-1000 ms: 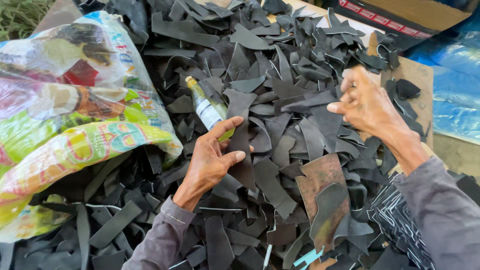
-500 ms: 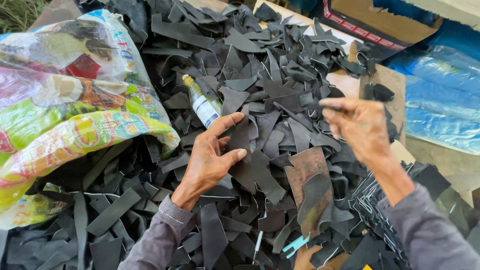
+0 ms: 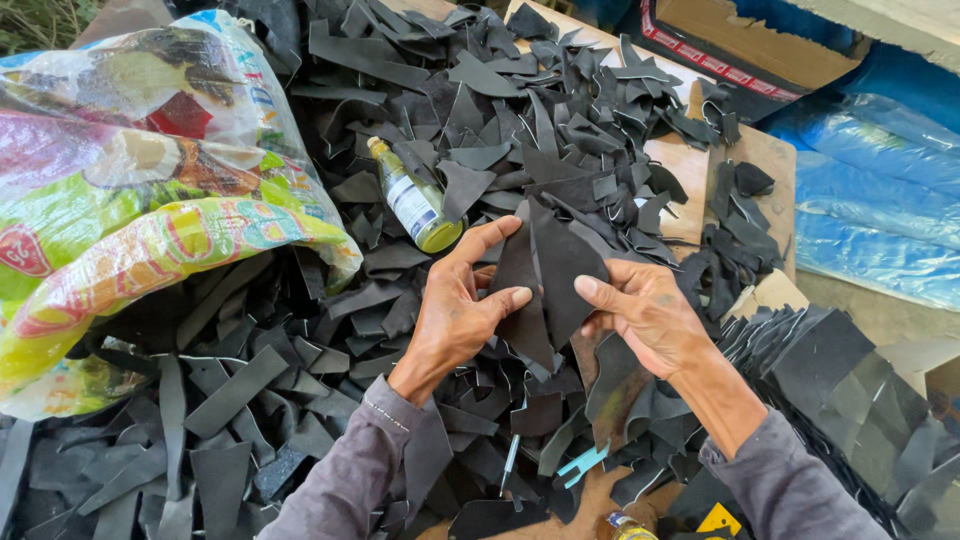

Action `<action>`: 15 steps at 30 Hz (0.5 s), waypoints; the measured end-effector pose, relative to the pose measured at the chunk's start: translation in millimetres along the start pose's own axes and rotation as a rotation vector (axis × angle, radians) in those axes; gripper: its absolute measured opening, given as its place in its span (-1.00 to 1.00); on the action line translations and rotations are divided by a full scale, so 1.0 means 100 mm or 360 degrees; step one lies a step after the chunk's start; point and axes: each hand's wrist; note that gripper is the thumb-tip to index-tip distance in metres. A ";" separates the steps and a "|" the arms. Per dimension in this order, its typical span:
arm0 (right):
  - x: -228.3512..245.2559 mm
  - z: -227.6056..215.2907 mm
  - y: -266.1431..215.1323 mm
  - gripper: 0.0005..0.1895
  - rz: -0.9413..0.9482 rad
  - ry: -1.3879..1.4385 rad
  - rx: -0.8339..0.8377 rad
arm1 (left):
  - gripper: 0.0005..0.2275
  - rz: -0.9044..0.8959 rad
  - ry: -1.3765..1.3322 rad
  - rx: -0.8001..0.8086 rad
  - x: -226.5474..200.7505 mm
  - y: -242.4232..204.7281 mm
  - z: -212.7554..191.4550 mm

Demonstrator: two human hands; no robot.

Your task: The person marks black leather pieces using a yellow ruler and a pen, then cuts the marked shapes using shears on a workbench piled with leather scraps.

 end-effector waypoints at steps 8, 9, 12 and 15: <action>-0.08 0.02 -0.07 -0.71 0.0003 -0.0029 -0.0045 | -0.36 0.0186 0.0128 0.0047 0.11 -0.05 -0.01; -0.12 0.01 -0.09 -0.72 -0.0013 -0.0023 -0.0055 | -0.36 0.0174 0.0115 0.0062 0.15 -0.08 -0.01; -0.24 0.02 -0.12 -0.73 -0.0088 0.0009 -0.0061 | -0.36 0.0172 0.0127 0.0093 0.20 -0.13 -0.03; -0.39 0.04 -0.20 -0.73 -0.0141 0.0060 -0.0056 | -0.36 0.0193 0.0183 0.0096 0.22 -0.25 -0.05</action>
Point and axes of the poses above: each hand's wrist, its own y-axis towards the middle knuckle, its own z-axis out of the palm, x = y × z, and after that the axes turned 6 degrees about -x, right-handed
